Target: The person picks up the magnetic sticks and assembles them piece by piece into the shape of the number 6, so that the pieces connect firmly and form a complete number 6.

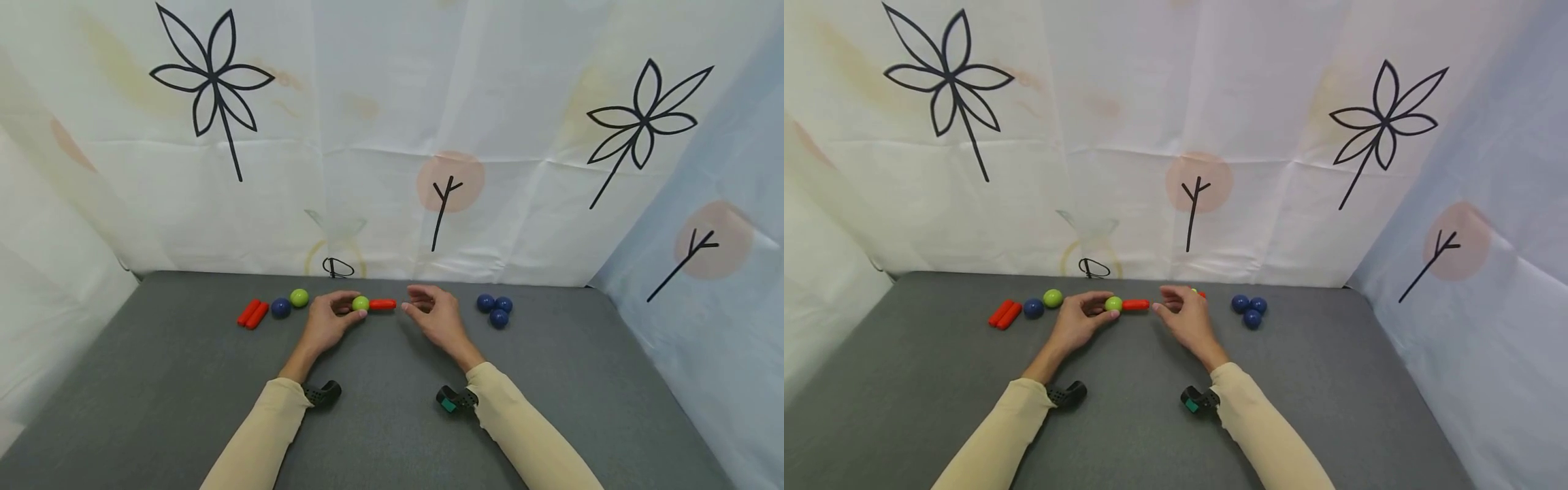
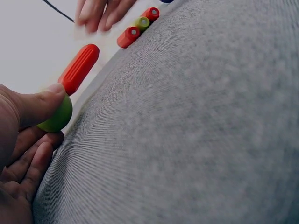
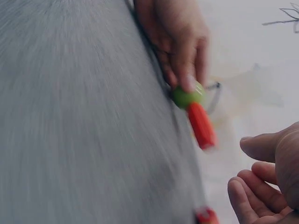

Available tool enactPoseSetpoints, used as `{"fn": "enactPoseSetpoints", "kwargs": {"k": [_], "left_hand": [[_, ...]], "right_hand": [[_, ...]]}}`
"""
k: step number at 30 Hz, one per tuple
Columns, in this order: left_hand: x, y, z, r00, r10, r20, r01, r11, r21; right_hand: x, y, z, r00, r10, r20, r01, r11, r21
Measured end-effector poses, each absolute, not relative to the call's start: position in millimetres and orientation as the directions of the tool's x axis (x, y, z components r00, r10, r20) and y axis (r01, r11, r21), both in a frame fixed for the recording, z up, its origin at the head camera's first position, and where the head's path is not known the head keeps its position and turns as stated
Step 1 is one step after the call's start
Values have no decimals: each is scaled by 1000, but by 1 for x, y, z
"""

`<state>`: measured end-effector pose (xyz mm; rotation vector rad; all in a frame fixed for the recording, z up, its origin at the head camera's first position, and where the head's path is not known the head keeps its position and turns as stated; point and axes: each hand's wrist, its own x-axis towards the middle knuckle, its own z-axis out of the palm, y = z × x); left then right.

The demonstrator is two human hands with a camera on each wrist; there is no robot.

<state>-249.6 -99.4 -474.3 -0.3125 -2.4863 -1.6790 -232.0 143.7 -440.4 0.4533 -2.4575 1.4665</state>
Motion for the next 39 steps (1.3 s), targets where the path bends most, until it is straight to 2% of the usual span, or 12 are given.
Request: {"fn": "enactPoseSetpoints", "kwargs": {"k": [5, 11, 16, 27, 31, 39], "left_hand": [[-249, -100, -474, -971, 99, 216, 238, 371, 898], [-248, -99, -473, -972, 95, 215, 235, 359, 903], [-248, -99, -475, -970, 98, 222, 243, 356, 902], [-248, -101, -474, -967, 116, 228, 255, 353, 900], [-247, -101, -473, -967, 116, 227, 254, 353, 901], [-247, -101, -474, -965, 115, 235, 261, 362, 895]], "right_hand": [[-229, 192, -433, -900, -64, 431, -399, 520, -755], [-219, 254, -432, -888, 41, 459, -331, 637, -697], [-205, 288, -438, -887, 84, 453, -283, 678, -678], [-199, 300, -453, -965, 67, 254, -118, 752, -648], [-201, 298, -454, -967, 53, 248, -125, 752, -647], [-206, 286, -452, -945, 48, 325, -179, 753, -633]]}}
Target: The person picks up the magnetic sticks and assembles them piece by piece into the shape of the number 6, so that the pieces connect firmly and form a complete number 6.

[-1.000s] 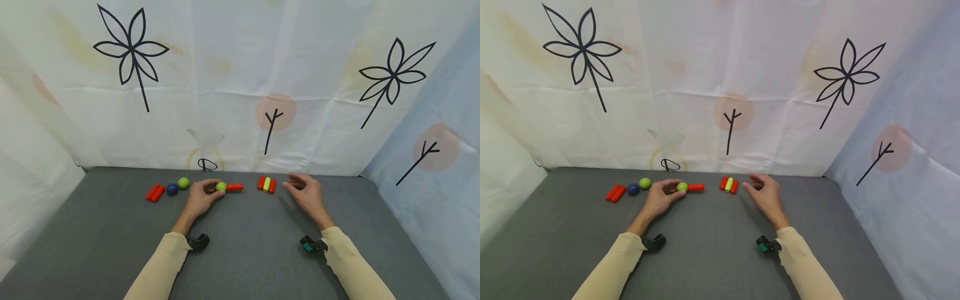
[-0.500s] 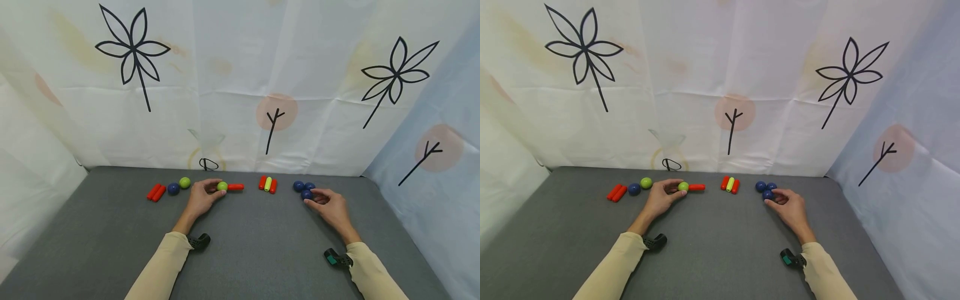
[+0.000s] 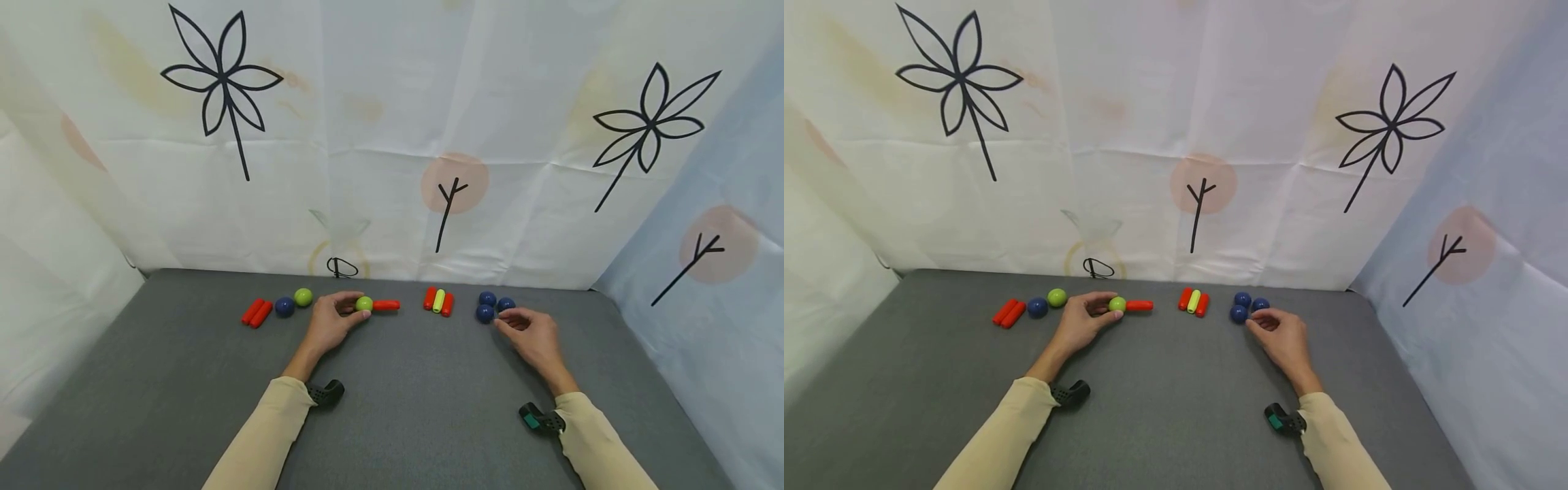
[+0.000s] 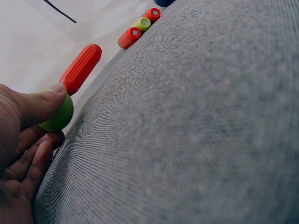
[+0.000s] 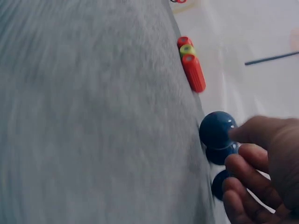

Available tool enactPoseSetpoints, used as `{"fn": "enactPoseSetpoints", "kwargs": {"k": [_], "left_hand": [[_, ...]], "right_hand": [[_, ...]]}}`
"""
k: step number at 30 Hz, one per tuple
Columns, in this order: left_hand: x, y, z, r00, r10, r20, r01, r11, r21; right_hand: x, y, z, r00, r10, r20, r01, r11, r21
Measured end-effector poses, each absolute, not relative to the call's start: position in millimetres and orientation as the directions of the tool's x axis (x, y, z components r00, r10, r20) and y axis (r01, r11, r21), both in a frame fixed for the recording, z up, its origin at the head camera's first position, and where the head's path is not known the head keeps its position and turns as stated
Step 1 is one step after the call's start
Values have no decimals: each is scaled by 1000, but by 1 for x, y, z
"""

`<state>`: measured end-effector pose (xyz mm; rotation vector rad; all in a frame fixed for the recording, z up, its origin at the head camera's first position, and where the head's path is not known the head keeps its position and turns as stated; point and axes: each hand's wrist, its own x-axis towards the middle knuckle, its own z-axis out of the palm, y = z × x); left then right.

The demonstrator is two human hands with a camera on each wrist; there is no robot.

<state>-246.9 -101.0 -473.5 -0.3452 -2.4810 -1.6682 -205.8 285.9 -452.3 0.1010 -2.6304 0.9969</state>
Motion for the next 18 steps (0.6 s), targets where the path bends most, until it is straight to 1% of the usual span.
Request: {"fn": "enactPoseSetpoints", "kwargs": {"k": [2, 6, 11, 18], "left_hand": [[-247, -101, -474, -964, 116, 238, 264, 364, 893], [-247, -101, -474, -964, 115, 240, 266, 363, 893], [-247, -101, -475, -965, 112, 236, 261, 370, 892], [-247, -101, -474, -965, 115, 234, 260, 364, 894]], "right_hand": [[-207, 281, -452, -942, 44, 334, -184, 763, -619], [-210, 273, -452, -947, 55, 318, -166, 761, -627], [-214, 265, -451, -946, 89, 312, -149, 736, -661], [-217, 261, -451, -932, 134, 336, -164, 672, -723]]}}
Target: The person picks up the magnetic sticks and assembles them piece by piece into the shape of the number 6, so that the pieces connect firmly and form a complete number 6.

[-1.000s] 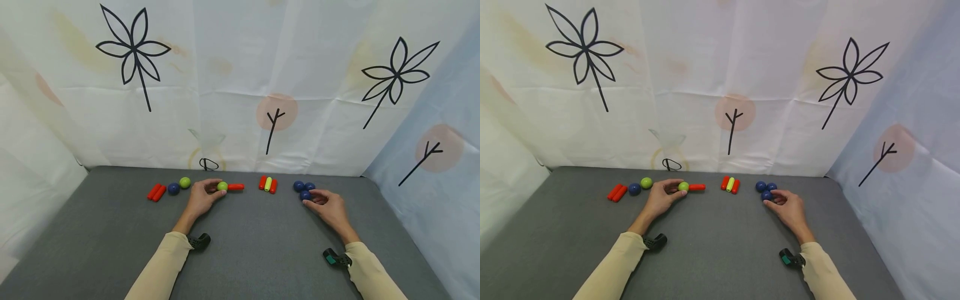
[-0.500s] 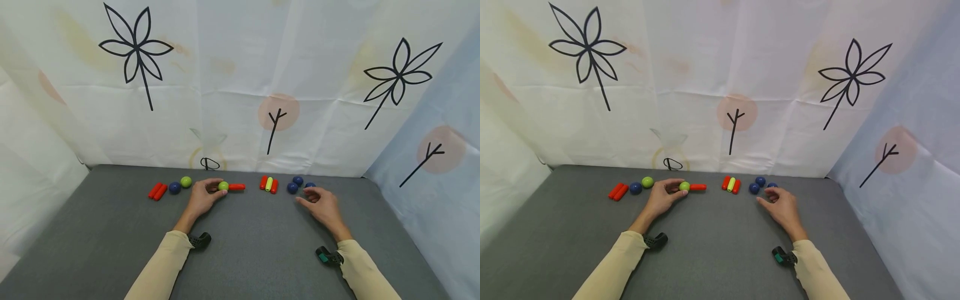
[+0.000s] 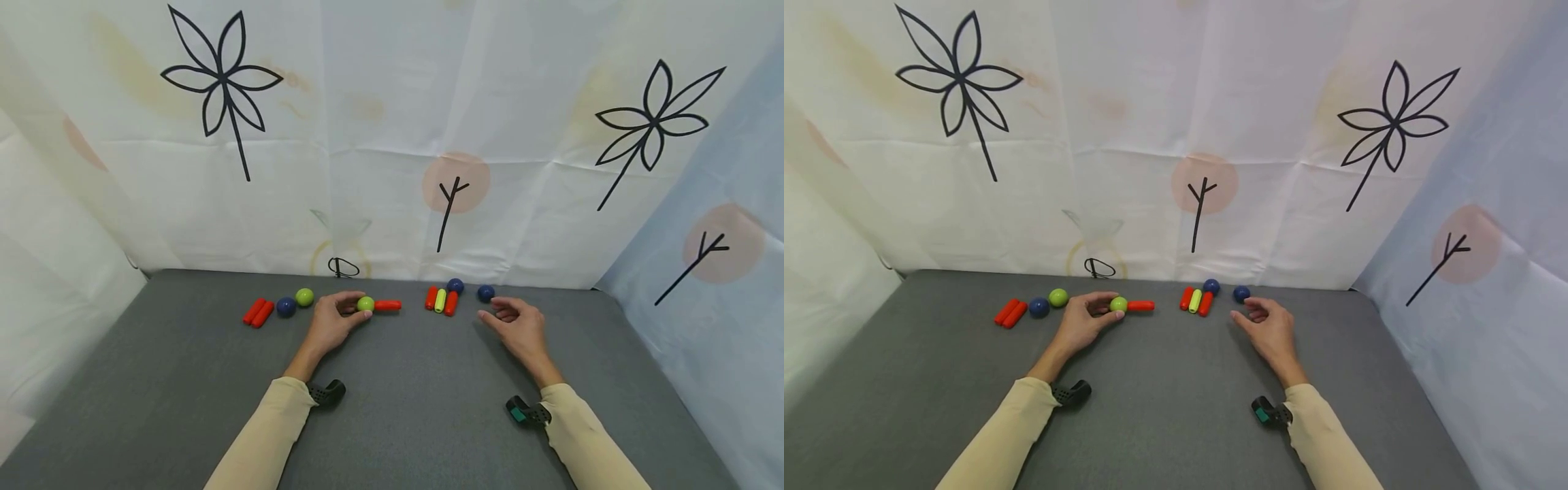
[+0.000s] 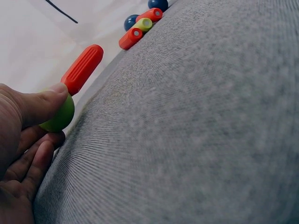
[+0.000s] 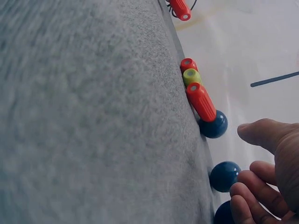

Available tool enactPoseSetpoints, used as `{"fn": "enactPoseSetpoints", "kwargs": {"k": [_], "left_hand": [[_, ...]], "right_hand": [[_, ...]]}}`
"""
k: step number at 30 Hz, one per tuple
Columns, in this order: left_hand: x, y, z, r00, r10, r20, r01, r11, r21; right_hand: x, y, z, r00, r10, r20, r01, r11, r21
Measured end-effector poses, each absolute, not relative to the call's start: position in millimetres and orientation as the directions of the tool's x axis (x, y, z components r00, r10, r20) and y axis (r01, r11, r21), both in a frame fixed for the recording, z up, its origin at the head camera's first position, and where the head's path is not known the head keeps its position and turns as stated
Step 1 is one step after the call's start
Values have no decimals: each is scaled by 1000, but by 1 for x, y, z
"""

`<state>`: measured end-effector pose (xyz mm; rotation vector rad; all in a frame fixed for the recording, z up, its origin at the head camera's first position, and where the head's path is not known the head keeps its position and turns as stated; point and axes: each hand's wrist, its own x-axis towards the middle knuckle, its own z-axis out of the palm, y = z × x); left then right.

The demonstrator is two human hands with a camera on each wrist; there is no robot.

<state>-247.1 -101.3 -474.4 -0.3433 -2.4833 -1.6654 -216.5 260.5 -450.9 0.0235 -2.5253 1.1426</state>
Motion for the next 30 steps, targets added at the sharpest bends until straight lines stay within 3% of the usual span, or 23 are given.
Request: {"fn": "enactPoseSetpoints", "kwargs": {"k": [8, 14, 23, 30], "left_hand": [[-248, -102, -475, -966, 110, 233, 257, 362, 896], [-248, -102, -475, -967, 109, 232, 256, 363, 896], [-247, -102, -475, -966, 111, 235, 260, 361, 896], [-247, -102, -475, -964, 115, 240, 266, 365, 892]], "right_hand": [[-218, 269, -453, -886, 202, 416, -200, 643, -739], [-220, 281, -452, -856, 284, 431, -147, 666, -731], [-224, 297, -456, -935, 250, 252, -7, 697, -717], [-226, 293, -456, -939, 231, 255, -23, 696, -718]]}}
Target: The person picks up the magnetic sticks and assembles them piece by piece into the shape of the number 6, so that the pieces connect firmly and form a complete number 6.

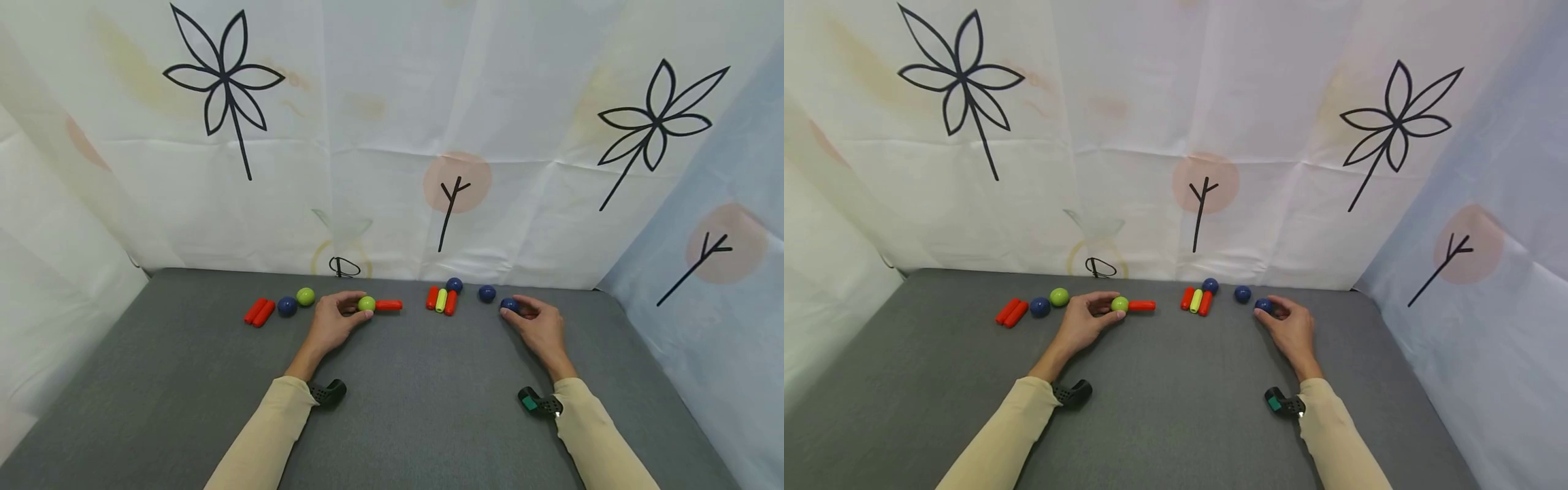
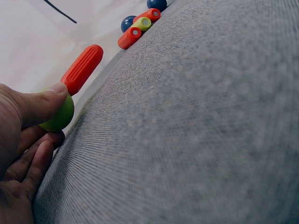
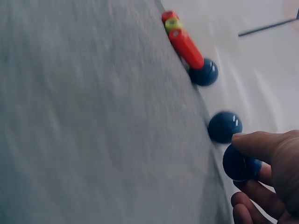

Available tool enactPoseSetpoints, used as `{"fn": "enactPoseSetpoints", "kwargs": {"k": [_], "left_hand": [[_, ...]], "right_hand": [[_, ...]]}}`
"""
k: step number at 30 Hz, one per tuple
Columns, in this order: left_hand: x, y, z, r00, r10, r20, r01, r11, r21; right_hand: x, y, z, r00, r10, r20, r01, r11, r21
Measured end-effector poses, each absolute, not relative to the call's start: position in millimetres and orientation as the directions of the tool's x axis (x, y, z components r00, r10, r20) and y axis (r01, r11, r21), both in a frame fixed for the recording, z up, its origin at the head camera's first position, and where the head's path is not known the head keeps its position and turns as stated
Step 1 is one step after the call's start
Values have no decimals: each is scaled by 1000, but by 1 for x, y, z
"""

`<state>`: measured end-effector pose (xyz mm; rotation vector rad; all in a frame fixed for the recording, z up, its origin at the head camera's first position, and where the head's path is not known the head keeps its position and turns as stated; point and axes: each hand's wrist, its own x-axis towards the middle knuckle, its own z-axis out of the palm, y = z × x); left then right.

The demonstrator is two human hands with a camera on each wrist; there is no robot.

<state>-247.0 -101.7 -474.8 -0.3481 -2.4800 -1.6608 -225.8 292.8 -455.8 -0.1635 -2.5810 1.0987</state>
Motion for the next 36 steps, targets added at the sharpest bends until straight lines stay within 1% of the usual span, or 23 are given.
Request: {"fn": "enactPoseSetpoints", "kwargs": {"k": [4, 9, 12, 18, 21, 24, 30, 36], "left_hand": [[-247, -102, -476, -964, 117, 239, 265, 365, 892], [-247, -102, -475, -961, 120, 248, 275, 355, 893], [-247, -102, -475, -961, 119, 251, 278, 356, 892], [-247, -101, -475, -963, 109, 248, 271, 361, 892], [-247, -100, -475, -963, 106, 249, 271, 369, 889], [-247, -100, -475, -962, 108, 252, 274, 375, 886], [-247, -100, -476, -961, 102, 257, 276, 380, 883], [-247, -100, -477, -963, 97, 253, 271, 396, 877]], "right_hand": [[-224, 274, -450, -949, 192, 251, -60, 669, -741], [-224, 234, -445, -970, 73, 231, -142, 601, -787], [-225, 207, -445, -973, 12, 230, -185, 554, -812], [-230, 161, -450, -976, -68, 206, -212, 500, -839], [-233, 147, -454, -975, -80, 206, -218, 490, -844], [-236, 139, -458, -974, -63, 216, -219, 479, -850], [-236, 136, -463, -968, -48, 245, -239, 469, -850], [-236, 136, -469, -963, -53, 265, -256, 493, -831]]}}
